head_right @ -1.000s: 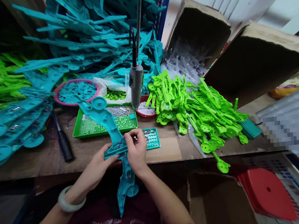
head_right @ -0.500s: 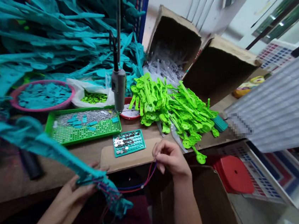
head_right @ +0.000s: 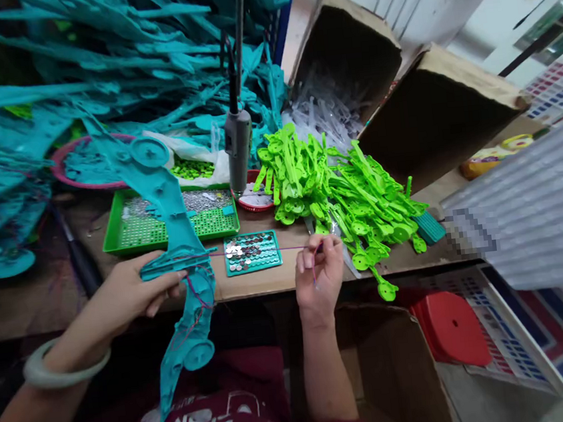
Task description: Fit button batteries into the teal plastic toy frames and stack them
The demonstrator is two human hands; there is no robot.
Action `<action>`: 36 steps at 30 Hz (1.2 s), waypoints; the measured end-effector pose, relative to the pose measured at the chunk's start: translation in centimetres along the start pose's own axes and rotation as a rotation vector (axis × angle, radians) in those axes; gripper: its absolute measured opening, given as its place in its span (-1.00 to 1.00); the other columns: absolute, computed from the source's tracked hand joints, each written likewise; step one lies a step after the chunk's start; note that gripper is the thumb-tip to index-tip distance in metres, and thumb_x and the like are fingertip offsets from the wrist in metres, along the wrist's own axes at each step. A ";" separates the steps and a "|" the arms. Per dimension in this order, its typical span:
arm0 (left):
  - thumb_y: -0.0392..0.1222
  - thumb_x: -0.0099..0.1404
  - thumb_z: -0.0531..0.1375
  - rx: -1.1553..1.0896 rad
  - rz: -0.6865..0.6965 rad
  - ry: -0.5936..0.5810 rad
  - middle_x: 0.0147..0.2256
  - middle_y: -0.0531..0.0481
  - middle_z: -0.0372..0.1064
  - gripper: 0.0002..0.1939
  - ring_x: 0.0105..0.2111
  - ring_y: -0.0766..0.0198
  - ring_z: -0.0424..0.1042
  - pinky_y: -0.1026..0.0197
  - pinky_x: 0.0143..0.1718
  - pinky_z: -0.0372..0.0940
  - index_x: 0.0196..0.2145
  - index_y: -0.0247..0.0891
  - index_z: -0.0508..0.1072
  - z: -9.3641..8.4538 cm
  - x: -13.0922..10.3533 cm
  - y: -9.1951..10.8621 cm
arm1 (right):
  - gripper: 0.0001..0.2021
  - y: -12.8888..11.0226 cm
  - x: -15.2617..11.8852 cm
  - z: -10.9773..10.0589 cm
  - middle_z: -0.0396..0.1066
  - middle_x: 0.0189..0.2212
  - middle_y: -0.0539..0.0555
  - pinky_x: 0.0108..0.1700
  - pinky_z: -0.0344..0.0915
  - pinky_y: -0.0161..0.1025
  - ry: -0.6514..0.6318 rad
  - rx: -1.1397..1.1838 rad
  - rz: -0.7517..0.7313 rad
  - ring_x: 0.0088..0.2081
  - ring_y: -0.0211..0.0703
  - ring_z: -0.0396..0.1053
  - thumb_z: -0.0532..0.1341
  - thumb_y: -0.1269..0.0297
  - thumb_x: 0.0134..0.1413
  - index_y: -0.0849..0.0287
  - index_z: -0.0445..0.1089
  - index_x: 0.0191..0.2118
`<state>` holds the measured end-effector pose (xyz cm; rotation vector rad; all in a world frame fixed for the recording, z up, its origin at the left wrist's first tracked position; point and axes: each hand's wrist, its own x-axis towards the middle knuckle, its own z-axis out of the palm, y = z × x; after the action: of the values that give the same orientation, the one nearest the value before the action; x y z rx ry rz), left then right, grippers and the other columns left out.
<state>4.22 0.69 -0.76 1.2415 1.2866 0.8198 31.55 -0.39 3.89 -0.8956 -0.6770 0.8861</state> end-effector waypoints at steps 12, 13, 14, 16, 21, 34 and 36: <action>0.18 0.19 0.25 -0.790 -0.366 -0.636 -0.21 -0.28 0.55 -0.52 -0.21 -0.13 0.55 -0.15 -0.12 0.41 -0.08 -0.21 0.55 3.5 -7.2 -6.2 | -0.77 2.9 -2.0 -0.8 0.34 -0.51 -0.14 -0.62 0.14 -0.45 -0.062 -0.180 0.161 -0.65 -0.44 0.18 0.31 0.19 0.07 0.08 0.21 -0.34; 0.15 0.20 0.27 -0.731 -0.342 -0.736 -0.22 -0.27 0.54 -0.50 -0.22 -0.10 0.54 -0.13 -0.10 0.40 -0.01 -0.21 0.52 2.9 -7.1 -6.3 | -0.77 3.0 -1.9 -0.8 0.34 -0.50 -0.14 -0.62 0.14 -0.45 -0.067 -0.169 0.166 -0.64 -0.43 0.18 0.31 0.20 0.08 0.08 0.21 -0.34; 0.11 0.21 0.29 -0.673 -0.313 -0.769 -0.24 -0.24 0.54 -0.50 -0.23 -0.05 0.54 -0.08 -0.10 0.39 0.03 -0.20 0.50 2.4 -6.9 -6.3 | -0.78 3.1 -1.8 -0.7 0.35 -0.50 -0.13 -0.61 0.14 -0.45 -0.072 -0.161 0.165 -0.64 -0.43 0.18 0.30 0.21 0.08 0.08 0.22 -0.33; 0.04 0.26 0.29 -0.611 -0.280 -0.670 -0.27 -0.15 0.51 -0.56 -0.27 0.09 0.51 0.06 -0.14 0.40 0.04 -0.18 0.49 2.1 -6.2 -6.2 | -0.80 3.0 -1.6 -0.5 0.34 -0.50 -0.14 -0.61 0.13 -0.45 -0.075 -0.160 0.143 -0.64 -0.43 0.18 0.29 0.21 0.11 0.08 0.22 -0.32; 0.12 0.26 0.27 -0.673 -0.242 -0.185 -0.23 -0.07 0.53 -0.59 -0.28 0.15 0.52 0.12 -0.18 0.42 -0.07 -0.20 0.52 3.2 -4.1 -4.8 | -0.85 2.6 -3.1 0.2 0.40 -0.39 -0.05 -0.50 0.27 -0.40 -0.367 -0.454 0.168 -0.50 -0.35 0.31 0.27 0.22 0.16 0.11 0.30 -0.34; 0.25 0.20 0.26 -0.477 -0.117 0.199 -0.22 -0.11 0.55 -0.51 -0.09 0.02 0.48 0.03 0.09 0.29 -0.23 -0.27 0.55 5.2 -3.3 -5.0 | -0.85 5.8 -9.3 3.1 0.34 -0.41 0.00 -0.24 0.30 -0.22 -0.640 -0.716 0.030 -0.32 -0.18 0.34 0.23 0.37 0.16 0.11 0.26 -0.41; 0.29 0.19 0.25 -0.412 -0.132 0.157 -0.22 -0.12 0.54 -0.48 -0.11 0.02 0.48 0.02 0.08 0.28 -0.22 -0.26 0.55 5.0 -3.2 -5.3 | -0.86 5.3 -8.6 3.5 0.38 -0.32 0.02 -0.27 0.31 -0.25 -0.599 -0.651 0.101 -0.30 -0.20 0.36 0.24 0.33 0.18 0.11 0.27 -0.39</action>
<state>7.55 -4.53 -5.82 0.7696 1.2311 1.0397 22.78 -4.78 -0.25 -1.2546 -1.5059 1.0535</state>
